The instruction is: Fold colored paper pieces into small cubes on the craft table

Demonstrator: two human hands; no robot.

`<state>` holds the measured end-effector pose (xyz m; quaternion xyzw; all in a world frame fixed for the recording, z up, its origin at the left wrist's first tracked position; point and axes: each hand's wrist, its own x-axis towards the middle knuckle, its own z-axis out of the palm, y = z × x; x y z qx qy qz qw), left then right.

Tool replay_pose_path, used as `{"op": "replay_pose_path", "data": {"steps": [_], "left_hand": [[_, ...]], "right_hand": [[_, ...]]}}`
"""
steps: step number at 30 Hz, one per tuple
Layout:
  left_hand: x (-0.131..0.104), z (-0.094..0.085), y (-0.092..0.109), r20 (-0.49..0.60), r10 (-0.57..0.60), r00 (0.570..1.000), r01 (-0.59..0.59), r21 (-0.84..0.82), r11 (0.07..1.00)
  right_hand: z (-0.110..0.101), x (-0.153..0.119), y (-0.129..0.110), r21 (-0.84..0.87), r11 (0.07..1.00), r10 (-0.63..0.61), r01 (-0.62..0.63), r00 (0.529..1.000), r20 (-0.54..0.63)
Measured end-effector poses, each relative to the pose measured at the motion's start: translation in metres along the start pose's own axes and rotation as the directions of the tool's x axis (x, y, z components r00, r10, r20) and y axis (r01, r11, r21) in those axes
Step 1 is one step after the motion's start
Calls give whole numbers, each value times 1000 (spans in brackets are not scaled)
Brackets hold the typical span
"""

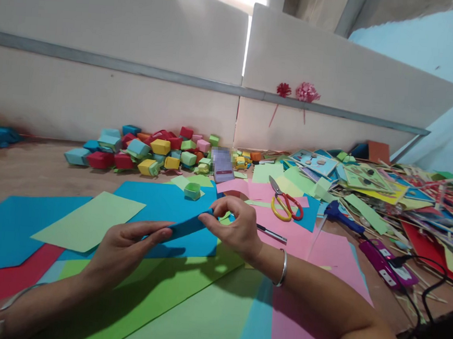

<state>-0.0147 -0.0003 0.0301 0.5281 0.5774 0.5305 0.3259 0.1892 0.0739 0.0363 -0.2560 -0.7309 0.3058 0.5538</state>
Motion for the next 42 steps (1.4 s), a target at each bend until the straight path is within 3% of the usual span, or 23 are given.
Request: {"op": "replay_pose_path", "data": {"steps": [4, 10, 13, 16, 20, 23, 26, 30, 33, 36, 42], "left_hand": [[1, 0, 1, 14, -28, 1000, 28, 8, 1000], [4, 1, 1, 44, -58, 997, 59, -14, 998], [6, 0, -3, 101, -43, 994, 40, 34, 999], [5, 0, -4, 214, 46, 976, -78, 145, 986], [-1, 2, -2, 291, 219, 931, -288, 218, 933], [-6, 2, 2, 282, 269, 921, -329, 191, 925], [-8, 0, 7, 233, 255, 939, -295, 159, 942], [-9, -1, 9, 147, 228, 962, -249, 143, 958], [-8, 2, 8, 186, 204, 961, -232, 147, 961], [-9, 4, 10, 210, 170, 963, -206, 164, 965], [-10, 2, 12, 123, 201, 972, -212, 87, 973]], "right_hand": [[-1, 3, 0, 144, 973, 173, -181, 983, 69], [-6, 9, 4, 155, 951, 258, -269, 962, 84], [-7, 9, 7, 161, 956, 233, -245, 968, 90], [-5, 5, 4, 147, 975, 145, -168, 977, 155], [1, -5, -6, 118, 989, 51, -91, 951, 306], [4, -10, -13, 82, 997, -19, -11, 932, 361], [4, -9, -15, 38, 998, -53, 42, 936, 349], [5, -7, -13, -31, 998, 62, -55, 948, 312], [7, -9, -13, -38, 989, 150, -146, 937, 317], [8, -11, -15, -28, 985, 168, -169, 925, 340], [9, -13, -16, 25, 984, 150, -174, 904, 400]]}}
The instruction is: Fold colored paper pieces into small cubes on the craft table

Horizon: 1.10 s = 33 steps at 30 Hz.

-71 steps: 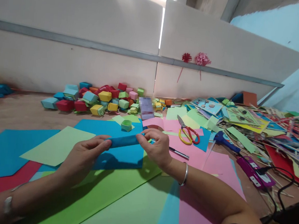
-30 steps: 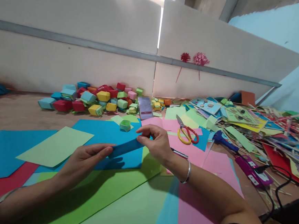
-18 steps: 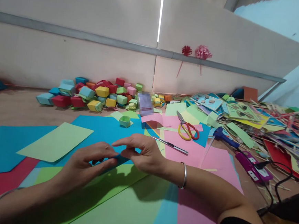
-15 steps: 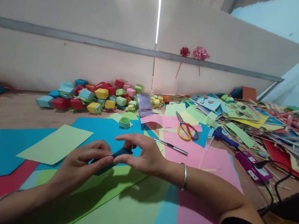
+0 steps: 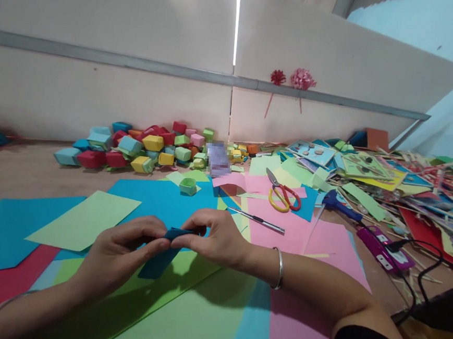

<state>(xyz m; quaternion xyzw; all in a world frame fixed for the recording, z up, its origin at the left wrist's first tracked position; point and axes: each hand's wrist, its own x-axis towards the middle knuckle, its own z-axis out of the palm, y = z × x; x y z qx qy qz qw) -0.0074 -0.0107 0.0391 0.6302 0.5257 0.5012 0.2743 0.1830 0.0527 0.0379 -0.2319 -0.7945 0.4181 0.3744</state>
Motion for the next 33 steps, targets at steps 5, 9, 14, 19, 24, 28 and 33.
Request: {"op": "replay_pose_path", "data": {"steps": [5, 9, 14, 19, 24, 28, 33], "left_hand": [[0, 0, 1, 27, -37, 999, 37, -19, 999], [-3, 1, 8, 72, -16, 997, 17, -6, 1000], [-7, 0, 12, 2, -60, 998, 60, -94, 994], [-3, 4, 9, 9, -248, 969, 247, -139, 959], [-2, 5, 9, 141, -248, 958, 260, -78, 962], [-3, 4, 9, 76, -295, 952, 302, -105, 948], [-2, 4, 8, 154, -314, 937, 333, -112, 936]], "right_hand": [[1, -3, 0, 37, 999, -7, 9, 999, -52], [4, -5, -5, -27, 998, -63, 62, 998, -30], [8, -4, -8, 73, 991, 111, -113, 993, 35], [9, -4, -4, 57, 969, 238, -240, 970, 44], [6, -1, -1, -11, 966, 256, -257, 962, 94], [8, -1, -1, -40, 953, 302, -299, 941, 154], [6, -1, 1, -63, 952, 305, -298, 938, 163]]}}
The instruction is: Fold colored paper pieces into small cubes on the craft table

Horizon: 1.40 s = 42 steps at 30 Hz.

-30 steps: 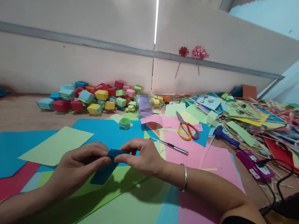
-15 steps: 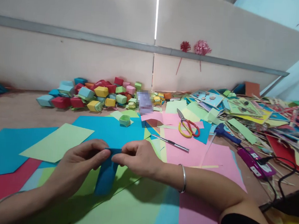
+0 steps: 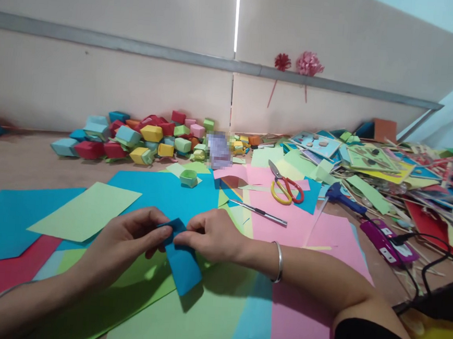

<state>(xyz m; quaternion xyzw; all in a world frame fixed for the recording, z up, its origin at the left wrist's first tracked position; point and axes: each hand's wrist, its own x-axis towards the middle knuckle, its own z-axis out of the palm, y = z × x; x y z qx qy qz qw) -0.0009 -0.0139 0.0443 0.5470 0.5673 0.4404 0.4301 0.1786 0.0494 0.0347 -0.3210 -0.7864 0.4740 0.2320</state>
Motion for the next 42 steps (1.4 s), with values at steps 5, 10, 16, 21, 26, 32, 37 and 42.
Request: {"op": "replay_pose_path", "data": {"steps": [5, 10, 16, 21, 26, 32, 37, 42], "left_hand": [[6, -7, -11, -17, 242, 970, -236, 172, 956], [10, -17, -22, 123, 870, 477, -733, 602, 317], [4, -15, -18, 280, 882, 379, -820, 544, 180], [13, -16, -22, 41, 830, 556, -734, 495, 466], [23, -19, -27, -144, 624, 768, -541, 375, 753], [23, -17, -27, -134, 623, 771, -547, 362, 755], [20, -13, -28, -49, 691, 721, -638, 345, 689], [16, -11, -29, -28, 719, 695, -664, 360, 656]], "right_hand": [[-8, 9, 4, 259, 941, 189, -218, 973, 131], [-11, 14, 7, 519, 724, 341, -455, 889, 304], [-6, 10, 11, 410, 737, 357, -538, 824, 440], [-15, 9, 5, 149, 988, -13, 50, 972, -236], [-23, -1, -4, -375, 753, -658, 541, 604, -449], [-15, 1, 4, -561, 662, -734, 497, 582, -350], [-16, 5, 6, -493, 664, -741, 562, 585, -331], [-18, 6, 5, -428, 720, -692, 547, 614, -379]]}}
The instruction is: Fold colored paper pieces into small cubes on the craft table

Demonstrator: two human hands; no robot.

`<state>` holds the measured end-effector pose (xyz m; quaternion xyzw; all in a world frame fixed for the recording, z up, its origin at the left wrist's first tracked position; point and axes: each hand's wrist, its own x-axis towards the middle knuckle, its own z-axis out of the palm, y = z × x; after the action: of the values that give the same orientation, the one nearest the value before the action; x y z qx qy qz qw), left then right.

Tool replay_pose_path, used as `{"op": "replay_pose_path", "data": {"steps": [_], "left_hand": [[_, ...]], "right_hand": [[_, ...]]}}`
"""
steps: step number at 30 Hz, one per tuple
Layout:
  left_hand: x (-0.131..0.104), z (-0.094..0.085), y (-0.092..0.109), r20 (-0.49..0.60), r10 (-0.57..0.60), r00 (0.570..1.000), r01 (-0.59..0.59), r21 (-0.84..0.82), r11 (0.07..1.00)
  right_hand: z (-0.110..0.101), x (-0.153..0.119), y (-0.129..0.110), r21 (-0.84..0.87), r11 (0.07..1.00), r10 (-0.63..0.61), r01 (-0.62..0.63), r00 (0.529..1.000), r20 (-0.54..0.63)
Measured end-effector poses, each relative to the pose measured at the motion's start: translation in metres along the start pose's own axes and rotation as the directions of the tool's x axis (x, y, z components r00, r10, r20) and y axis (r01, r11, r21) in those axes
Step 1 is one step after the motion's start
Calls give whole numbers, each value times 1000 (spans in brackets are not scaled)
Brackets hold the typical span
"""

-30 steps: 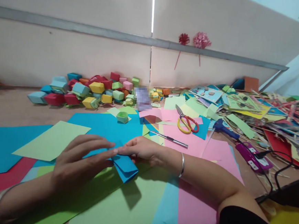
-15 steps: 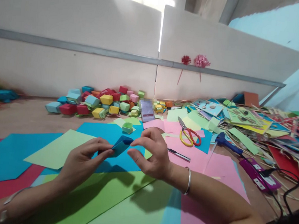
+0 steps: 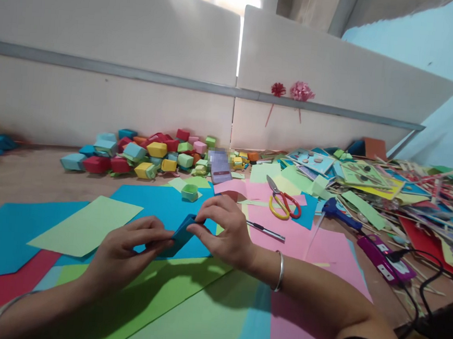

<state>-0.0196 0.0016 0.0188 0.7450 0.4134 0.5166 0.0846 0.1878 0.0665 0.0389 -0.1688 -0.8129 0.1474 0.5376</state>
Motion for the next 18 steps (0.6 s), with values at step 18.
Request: {"op": "replay_pose_path", "data": {"steps": [18], "left_hand": [[-1, 1, 4, 58, 3, 998, -3, -10, 1000]], "right_hand": [[-9, 10, 4, 141, 966, 186, -215, 963, 196]]}}
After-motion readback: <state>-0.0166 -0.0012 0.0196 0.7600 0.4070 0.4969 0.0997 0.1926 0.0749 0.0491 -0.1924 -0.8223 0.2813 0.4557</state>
